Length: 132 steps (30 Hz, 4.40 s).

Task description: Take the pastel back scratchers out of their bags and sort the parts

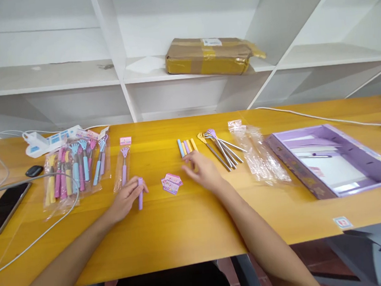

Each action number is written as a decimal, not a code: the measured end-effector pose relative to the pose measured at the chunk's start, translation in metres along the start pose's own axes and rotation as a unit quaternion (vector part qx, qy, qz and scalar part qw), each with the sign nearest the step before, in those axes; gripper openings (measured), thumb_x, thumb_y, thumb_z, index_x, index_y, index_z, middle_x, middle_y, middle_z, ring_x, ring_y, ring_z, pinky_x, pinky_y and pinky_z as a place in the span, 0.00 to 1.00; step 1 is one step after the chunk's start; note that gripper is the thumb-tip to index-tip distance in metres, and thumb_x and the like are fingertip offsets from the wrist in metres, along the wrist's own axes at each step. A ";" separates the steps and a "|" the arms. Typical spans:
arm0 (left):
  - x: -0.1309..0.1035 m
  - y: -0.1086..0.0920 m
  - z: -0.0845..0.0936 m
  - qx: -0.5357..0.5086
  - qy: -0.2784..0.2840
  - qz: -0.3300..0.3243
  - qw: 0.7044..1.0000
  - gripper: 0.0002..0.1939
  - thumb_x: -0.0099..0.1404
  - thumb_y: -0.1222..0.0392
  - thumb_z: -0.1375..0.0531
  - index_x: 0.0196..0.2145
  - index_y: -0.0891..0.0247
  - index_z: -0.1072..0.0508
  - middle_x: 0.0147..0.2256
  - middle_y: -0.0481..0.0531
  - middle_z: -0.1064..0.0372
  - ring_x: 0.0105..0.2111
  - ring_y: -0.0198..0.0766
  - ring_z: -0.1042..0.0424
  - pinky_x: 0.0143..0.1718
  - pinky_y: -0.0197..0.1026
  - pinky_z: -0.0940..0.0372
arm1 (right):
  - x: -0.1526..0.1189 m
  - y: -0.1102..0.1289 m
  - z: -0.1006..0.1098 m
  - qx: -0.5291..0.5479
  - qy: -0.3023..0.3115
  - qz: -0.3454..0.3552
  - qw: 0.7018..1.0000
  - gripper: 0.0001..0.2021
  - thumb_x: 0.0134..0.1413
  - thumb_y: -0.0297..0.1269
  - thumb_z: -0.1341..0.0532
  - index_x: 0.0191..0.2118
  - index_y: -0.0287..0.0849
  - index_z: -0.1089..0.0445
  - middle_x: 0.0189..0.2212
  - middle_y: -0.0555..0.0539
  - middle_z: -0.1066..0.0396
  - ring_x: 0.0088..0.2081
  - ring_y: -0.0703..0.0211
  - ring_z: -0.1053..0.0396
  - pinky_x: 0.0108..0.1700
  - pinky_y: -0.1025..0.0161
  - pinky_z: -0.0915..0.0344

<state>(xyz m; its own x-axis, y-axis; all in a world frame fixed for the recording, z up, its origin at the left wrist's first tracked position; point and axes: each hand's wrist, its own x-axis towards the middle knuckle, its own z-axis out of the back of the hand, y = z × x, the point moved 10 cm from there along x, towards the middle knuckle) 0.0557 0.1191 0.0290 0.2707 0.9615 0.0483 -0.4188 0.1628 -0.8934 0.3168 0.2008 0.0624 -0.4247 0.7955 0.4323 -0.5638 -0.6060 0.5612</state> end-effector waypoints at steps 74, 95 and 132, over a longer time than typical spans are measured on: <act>-0.019 0.012 -0.043 -0.202 0.253 0.120 0.938 0.23 0.68 0.45 0.32 0.52 0.60 0.31 0.40 0.49 0.33 0.38 0.40 0.29 0.41 0.41 0.32 | -0.016 0.020 -0.071 0.227 0.041 -0.063 0.971 0.22 0.71 0.45 0.40 0.65 0.48 0.39 0.50 0.42 0.24 0.46 0.51 0.22 0.46 0.53 0.22; -0.025 0.016 -0.047 -0.128 0.270 0.116 0.947 0.43 0.70 0.53 0.35 0.77 0.56 0.48 0.28 0.41 0.50 0.27 0.32 0.51 0.27 0.33 0.53 | -0.023 0.055 -0.079 0.140 0.027 0.053 0.988 0.16 0.69 0.33 0.39 0.60 0.49 0.35 0.53 0.38 0.31 0.46 0.53 0.26 0.44 0.55 0.23; -0.010 0.008 -0.033 -0.230 0.204 0.124 0.943 0.22 0.65 0.43 0.29 0.46 0.62 0.23 0.45 0.53 0.24 0.45 0.43 0.26 0.49 0.41 0.34 | -0.024 0.067 -0.072 0.356 0.206 -0.017 0.911 0.23 0.70 0.59 0.42 0.53 0.46 0.28 0.41 0.46 0.26 0.40 0.54 0.27 0.44 0.57 0.27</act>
<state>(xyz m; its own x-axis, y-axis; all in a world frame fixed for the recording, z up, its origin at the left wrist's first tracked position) 0.0782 0.1032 0.0068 0.5649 0.7761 -0.2804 -0.1180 -0.2603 -0.9583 0.2384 0.1413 0.0385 -0.7282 0.6592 0.1876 -0.0412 -0.3153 0.9481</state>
